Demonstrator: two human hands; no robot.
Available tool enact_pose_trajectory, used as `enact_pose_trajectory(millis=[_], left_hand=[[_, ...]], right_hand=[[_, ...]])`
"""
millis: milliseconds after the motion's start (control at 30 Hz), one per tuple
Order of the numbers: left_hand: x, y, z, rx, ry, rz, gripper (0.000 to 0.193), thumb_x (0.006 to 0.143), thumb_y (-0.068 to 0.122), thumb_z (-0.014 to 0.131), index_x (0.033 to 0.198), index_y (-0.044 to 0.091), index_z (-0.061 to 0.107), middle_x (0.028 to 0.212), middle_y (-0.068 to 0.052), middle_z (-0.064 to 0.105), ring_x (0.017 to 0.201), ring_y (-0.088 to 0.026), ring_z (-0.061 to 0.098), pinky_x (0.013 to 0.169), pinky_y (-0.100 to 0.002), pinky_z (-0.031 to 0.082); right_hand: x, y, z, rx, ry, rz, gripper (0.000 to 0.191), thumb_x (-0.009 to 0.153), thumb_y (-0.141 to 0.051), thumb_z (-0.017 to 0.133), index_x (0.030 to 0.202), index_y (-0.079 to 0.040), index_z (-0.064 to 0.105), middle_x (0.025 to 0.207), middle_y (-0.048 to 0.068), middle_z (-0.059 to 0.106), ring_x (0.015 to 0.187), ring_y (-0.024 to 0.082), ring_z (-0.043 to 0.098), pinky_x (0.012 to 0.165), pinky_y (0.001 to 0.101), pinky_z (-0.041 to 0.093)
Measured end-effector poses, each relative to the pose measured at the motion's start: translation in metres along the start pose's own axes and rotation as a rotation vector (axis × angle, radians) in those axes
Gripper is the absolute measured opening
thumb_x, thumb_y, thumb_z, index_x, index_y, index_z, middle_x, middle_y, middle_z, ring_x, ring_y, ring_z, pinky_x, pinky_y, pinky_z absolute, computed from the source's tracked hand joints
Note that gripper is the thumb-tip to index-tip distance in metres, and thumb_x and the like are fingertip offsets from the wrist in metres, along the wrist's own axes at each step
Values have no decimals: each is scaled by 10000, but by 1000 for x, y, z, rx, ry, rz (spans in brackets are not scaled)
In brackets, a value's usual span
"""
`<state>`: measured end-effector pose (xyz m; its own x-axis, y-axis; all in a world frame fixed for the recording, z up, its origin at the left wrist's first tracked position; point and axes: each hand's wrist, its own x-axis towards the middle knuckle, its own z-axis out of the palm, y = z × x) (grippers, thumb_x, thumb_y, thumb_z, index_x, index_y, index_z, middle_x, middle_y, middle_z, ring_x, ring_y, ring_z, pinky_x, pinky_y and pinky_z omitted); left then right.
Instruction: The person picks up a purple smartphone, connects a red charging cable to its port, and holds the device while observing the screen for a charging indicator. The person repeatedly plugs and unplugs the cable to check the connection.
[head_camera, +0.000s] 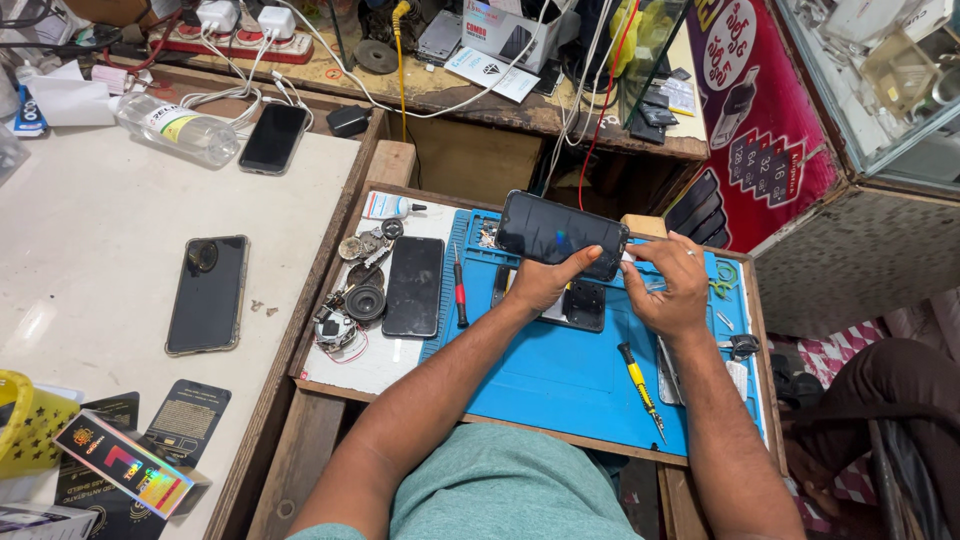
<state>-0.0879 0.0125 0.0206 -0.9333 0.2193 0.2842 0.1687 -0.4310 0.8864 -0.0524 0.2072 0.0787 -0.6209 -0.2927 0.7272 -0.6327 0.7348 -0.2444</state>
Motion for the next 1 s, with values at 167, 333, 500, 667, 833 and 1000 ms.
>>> enact_pose_trajectory(millis=[167,333,500,667,833,1000], left_hand=[[-4,-4,-1,24,11,-9,256,939,283,776,1052,63,709,971,-19,717,883,-101,668,763,-271,560],[-2,-8,-2,26,1,15,263,950,279,763,1089,59,723,1017,-25,738,924,-101,685,800,-267,569],[-1,-9,-2,3,1,14,260,951,265,763,1101,58,721,1040,-29,743,947,-105,689,820,-272,571],[0,-8,-1,21,0,15,247,953,256,761,1097,58,722,1030,-28,743,935,-105,688,809,-274,570],[-2,-6,0,0,-3,45,253,950,256,765,1103,61,713,1041,-22,734,946,-98,675,820,-274,565],[-2,-5,-1,46,6,2,262,947,273,765,1095,62,717,1026,-23,737,938,-104,686,813,-279,573]], right_hand=[[-5,0,1,1,1,1,160,888,-122,786,1038,-106,734,926,37,734,926,190,702,1108,471,459],[-3,-1,2,2,3,5,163,885,-124,788,1038,-107,734,925,33,735,928,191,704,1105,471,458],[-1,-2,1,0,5,2,164,883,-124,787,1038,-111,735,934,34,737,932,192,704,1102,469,461],[-2,-1,1,-7,4,3,167,886,-123,789,1043,-107,735,941,35,737,938,195,703,1101,470,458],[-3,-1,0,-7,-1,10,173,880,-121,788,1044,-106,736,922,35,727,923,191,698,1110,475,458],[-3,-1,1,-4,1,10,171,882,-126,786,1045,-105,737,922,36,728,923,191,699,1107,472,459]])
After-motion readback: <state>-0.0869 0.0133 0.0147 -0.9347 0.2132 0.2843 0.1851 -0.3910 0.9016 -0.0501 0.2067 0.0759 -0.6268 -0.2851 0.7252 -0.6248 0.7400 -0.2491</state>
